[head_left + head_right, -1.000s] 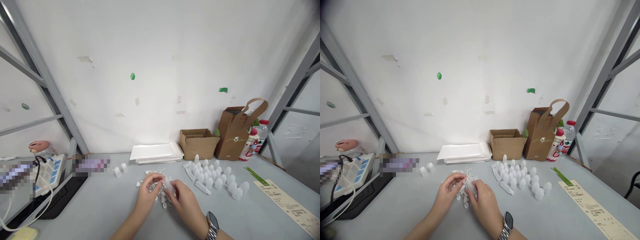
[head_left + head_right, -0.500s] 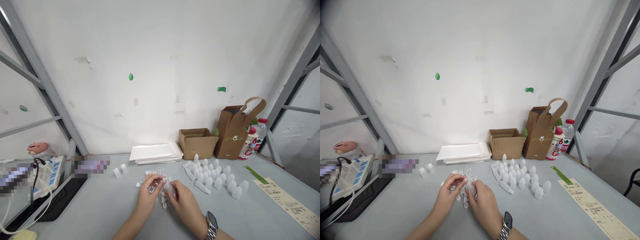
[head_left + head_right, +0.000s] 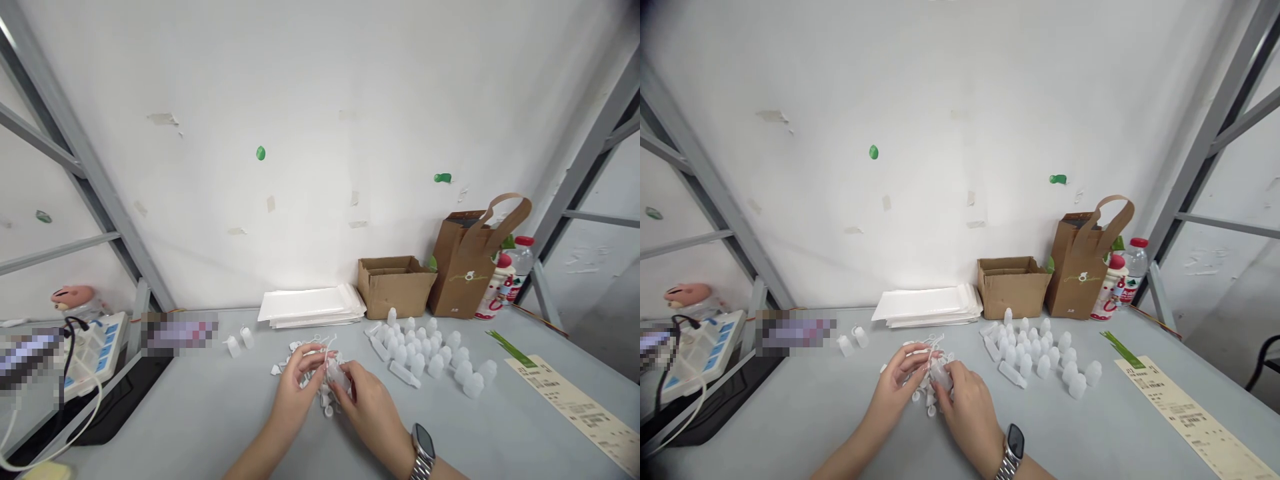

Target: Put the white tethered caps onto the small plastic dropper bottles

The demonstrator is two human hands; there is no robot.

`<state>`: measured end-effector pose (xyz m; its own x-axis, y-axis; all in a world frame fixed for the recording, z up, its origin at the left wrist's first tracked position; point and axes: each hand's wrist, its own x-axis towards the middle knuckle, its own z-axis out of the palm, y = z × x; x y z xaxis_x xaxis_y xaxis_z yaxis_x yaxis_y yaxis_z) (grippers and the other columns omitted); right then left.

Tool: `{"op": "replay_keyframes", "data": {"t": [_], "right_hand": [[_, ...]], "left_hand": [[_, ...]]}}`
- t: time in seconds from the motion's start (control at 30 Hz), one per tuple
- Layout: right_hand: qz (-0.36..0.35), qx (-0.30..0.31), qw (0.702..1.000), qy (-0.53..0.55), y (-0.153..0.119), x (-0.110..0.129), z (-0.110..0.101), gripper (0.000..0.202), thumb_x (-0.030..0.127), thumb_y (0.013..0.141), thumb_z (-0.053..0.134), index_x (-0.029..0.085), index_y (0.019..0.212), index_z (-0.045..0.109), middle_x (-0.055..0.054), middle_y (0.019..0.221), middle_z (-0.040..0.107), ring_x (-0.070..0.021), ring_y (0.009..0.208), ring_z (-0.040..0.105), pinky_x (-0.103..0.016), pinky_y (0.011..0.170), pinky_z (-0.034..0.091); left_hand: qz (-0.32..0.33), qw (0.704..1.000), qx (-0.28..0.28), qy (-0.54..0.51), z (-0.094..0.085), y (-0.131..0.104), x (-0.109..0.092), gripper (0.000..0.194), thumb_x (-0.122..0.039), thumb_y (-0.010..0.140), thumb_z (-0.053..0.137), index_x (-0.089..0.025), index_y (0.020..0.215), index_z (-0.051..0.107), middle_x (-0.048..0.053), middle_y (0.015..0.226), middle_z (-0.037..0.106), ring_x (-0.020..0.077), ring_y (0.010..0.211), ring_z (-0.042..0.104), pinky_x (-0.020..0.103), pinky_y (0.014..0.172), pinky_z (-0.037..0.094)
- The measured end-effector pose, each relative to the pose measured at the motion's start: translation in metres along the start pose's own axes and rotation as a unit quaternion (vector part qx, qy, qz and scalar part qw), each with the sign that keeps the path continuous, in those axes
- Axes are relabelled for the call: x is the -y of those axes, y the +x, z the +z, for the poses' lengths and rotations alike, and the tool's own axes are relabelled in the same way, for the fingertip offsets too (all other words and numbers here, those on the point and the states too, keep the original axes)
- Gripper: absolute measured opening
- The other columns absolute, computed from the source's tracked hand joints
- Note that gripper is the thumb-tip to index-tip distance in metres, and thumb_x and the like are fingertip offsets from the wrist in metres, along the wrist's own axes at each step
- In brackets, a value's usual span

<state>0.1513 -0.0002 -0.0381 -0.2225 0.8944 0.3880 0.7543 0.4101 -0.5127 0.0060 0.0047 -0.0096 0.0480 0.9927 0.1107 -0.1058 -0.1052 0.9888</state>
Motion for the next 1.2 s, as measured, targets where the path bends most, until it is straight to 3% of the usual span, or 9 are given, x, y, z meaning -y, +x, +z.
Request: {"op": "replay_keyframes", "data": {"t": [0.17, 0.27, 0.4, 0.5, 0.7, 1.03, 1.2], "right_hand": [[-0.023, -0.023, 0.999, 0.006, -0.002, 0.002, 0.001, 0.008, 0.028, 0.085, 0.051, 0.02, 0.088, 0.05, -0.002, 0.072, 0.064, -0.0192, 0.065, 0.061, -0.027, 0.055, 0.045], [-0.078, -0.056, 0.995, 0.011, -0.003, 0.003, 0.002, 0.013, 0.028, 0.089, 0.042, 0.019, 0.094, 0.05, -0.005, 0.078, 0.065, -0.019, 0.07, 0.062, -0.028, 0.059, 0.049], [-0.162, -0.128, 0.977, -0.044, -0.002, 0.005, 0.003, 0.023, 0.025, 0.092, 0.033, 0.015, 0.105, 0.049, -0.008, 0.078, 0.063, -0.0196, 0.071, 0.061, -0.03, 0.06, 0.05], [-0.185, -0.157, 0.967, -0.082, 0.0, 0.006, 0.002, 0.022, 0.023, 0.092, 0.034, 0.014, 0.103, 0.051, -0.006, 0.07, 0.06, -0.0189, 0.064, 0.059, -0.029, 0.055, 0.048], [-0.183, -0.15, 0.966, -0.107, 0.0, 0.008, 0.0, 0.022, 0.018, 0.091, 0.033, 0.015, 0.098, 0.054, -0.006, 0.067, 0.06, -0.0191, 0.061, 0.058, -0.03, 0.053, 0.047], [-0.126, -0.082, 0.989, -0.002, -0.006, 0.013, -0.004, 0.018, 0.023, 0.091, 0.036, 0.019, 0.096, 0.052, -0.006, 0.074, 0.062, -0.0191, 0.068, 0.061, -0.029, 0.059, 0.049], [-0.136, -0.086, 0.987, -0.023, -0.005, 0.011, -0.005, 0.019, 0.023, 0.09, 0.037, 0.017, 0.097, 0.053, -0.006, 0.072, 0.062, -0.0199, 0.067, 0.06, -0.031, 0.059, 0.049]], "left_hand": [[-0.06, 0.992, 0.036, -0.101, 0.001, -0.002, -0.004, 0.029, -0.032, 0.072, 0.063, -0.02, 0.098, 0.055, 0.01, 0.101, 0.069, 0.0244, 0.099, 0.06, 0.035, 0.085, 0.043], [-0.096, 0.983, 0.034, -0.154, 0.004, -0.005, -0.009, 0.03, -0.029, 0.073, 0.063, -0.019, 0.101, 0.056, 0.01, 0.104, 0.068, 0.0239, 0.103, 0.058, 0.036, 0.091, 0.039], [-0.109, 0.972, 0.016, -0.208, 0.007, -0.007, -0.011, 0.029, -0.027, 0.073, 0.064, -0.017, 0.1, 0.057, 0.011, 0.106, 0.067, 0.0238, 0.112, 0.053, 0.036, 0.099, 0.032], [-0.11, 0.966, 0.02, -0.235, 0.008, -0.007, -0.01, 0.026, -0.025, 0.074, 0.064, -0.017, 0.098, 0.058, 0.011, 0.108, 0.067, 0.0236, 0.114, 0.051, 0.037, 0.102, 0.029], [-0.112, 0.966, 0.021, -0.231, 0.006, -0.008, -0.009, 0.022, -0.024, 0.073, 0.064, -0.017, 0.094, 0.061, 0.01, 0.107, 0.067, 0.0227, 0.116, 0.049, 0.036, 0.103, 0.027], [-0.119, 0.967, 0.043, -0.221, 0.003, -0.007, -0.005, 0.022, -0.021, 0.072, 0.063, -0.018, 0.093, 0.06, 0.009, 0.108, 0.066, 0.0228, 0.115, 0.049, 0.035, 0.098, 0.031], [-0.119, 0.963, 0.047, -0.236, 0.005, -0.009, -0.007, 0.022, -0.022, 0.073, 0.062, -0.018, 0.094, 0.059, 0.01, 0.109, 0.066, 0.0233, 0.112, 0.051, 0.036, 0.096, 0.033]]}}
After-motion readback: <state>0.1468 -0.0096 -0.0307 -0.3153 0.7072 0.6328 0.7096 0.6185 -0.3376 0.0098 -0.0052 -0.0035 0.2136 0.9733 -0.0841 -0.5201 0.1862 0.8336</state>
